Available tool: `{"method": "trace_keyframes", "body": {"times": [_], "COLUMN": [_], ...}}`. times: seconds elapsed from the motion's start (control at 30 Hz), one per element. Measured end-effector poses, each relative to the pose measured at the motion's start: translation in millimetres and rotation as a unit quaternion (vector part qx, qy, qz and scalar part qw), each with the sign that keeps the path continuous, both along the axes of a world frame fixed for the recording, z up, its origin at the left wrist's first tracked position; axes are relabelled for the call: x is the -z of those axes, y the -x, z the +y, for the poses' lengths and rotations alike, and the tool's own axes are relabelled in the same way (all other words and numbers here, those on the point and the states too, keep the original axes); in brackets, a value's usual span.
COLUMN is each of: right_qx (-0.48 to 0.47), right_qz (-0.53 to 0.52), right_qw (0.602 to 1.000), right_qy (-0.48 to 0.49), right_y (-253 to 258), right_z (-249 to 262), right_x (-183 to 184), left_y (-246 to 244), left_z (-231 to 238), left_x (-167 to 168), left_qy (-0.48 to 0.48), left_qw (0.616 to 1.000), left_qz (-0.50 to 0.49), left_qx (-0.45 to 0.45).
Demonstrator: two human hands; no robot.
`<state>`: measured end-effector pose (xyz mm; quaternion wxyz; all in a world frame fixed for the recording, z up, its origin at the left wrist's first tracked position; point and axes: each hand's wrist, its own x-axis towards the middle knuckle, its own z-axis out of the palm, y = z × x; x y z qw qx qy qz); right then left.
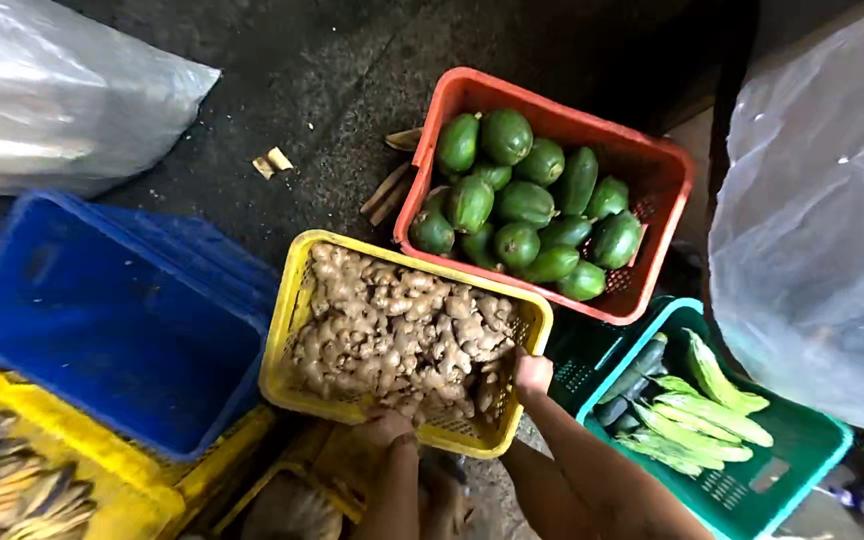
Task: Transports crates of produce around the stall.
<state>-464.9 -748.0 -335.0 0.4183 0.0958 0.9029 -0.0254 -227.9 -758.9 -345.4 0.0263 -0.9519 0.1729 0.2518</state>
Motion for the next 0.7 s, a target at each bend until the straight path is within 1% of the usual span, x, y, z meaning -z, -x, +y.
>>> {"method": "trace_keyframes", "body": {"times": [0.03,0.07,0.1,0.13,0.17,0.2,0.23,0.27,0.3,0.33,0.37,0.4,0.43,0.5,0.57,0.63,0.7], "right_qx": [-0.004,-0.009,-0.011,-0.01,-0.006,0.004,0.022,0.057,0.101,0.138,0.172,0.193,0.2,0.194,0.189,0.185,0.188], "right_qz": [-0.003,-0.007,-0.01,-0.01,-0.006,-0.002,0.001,0.0,-0.006,-0.018,-0.022,-0.014,-0.008,0.006,0.009,-0.001,-0.008], "right_qw": [1.0,1.0,1.0,1.0,1.0,1.0,0.999,0.994,0.984,0.974,0.967,0.965,0.966,0.972,0.975,0.975,0.973], "right_qy": [-0.005,-0.01,-0.01,-0.008,-0.001,0.016,0.046,0.093,0.146,0.179,0.184,0.178,0.166,0.129,0.119,0.121,0.133], "right_y": [-1,-4,-6,-7,-6,-3,-3,-7,-12,-18,-25,-29,-34,-42,-34,-34,-31], "right_z": [2,2,1,2,4,6,7,12,20,30,37,37,36,39,36,37,35], "right_x": [-2,-2,-1,1,1,1,4,6,9,7,2,2,4,8,13,11,9], "left_y": [-2,-9,-20,-34,-48,-60,-72,-81,-90,-97,-103,-103,-102,-105,-101,-99,-97], "left_z": [0,-4,-12,-25,-41,-67,-100,-138,-178,-215,-246,-270,-284,-290,-299,-305,-308], "left_x": [-9,-21,-34,-49,-64,-80,-92,-102,-101,-93,-76,-56,-41,-23,-8,-7,-6], "left_qy": [-0.052,-0.12,-0.194,-0.259,-0.303,-0.311,-0.268,-0.182,-0.096,-0.058,-0.044,-0.046,-0.062,-0.11,-0.153,-0.194,-0.201], "left_qw": [0.998,0.989,0.969,0.934,0.889,0.852,0.843,0.849,0.847,0.839,0.827,0.811,0.795,0.768,0.769,0.772,0.776], "left_qz": [0.001,0.023,0.08,0.175,0.286,0.359,0.363,0.302,0.21,0.125,0.063,0.028,0.008,-0.016,-0.023,-0.027,-0.014], "left_qx": [0.04,0.082,0.128,0.172,0.189,0.218,0.294,0.394,0.479,0.526,0.557,0.582,0.604,0.631,0.62,0.605,0.597]}}
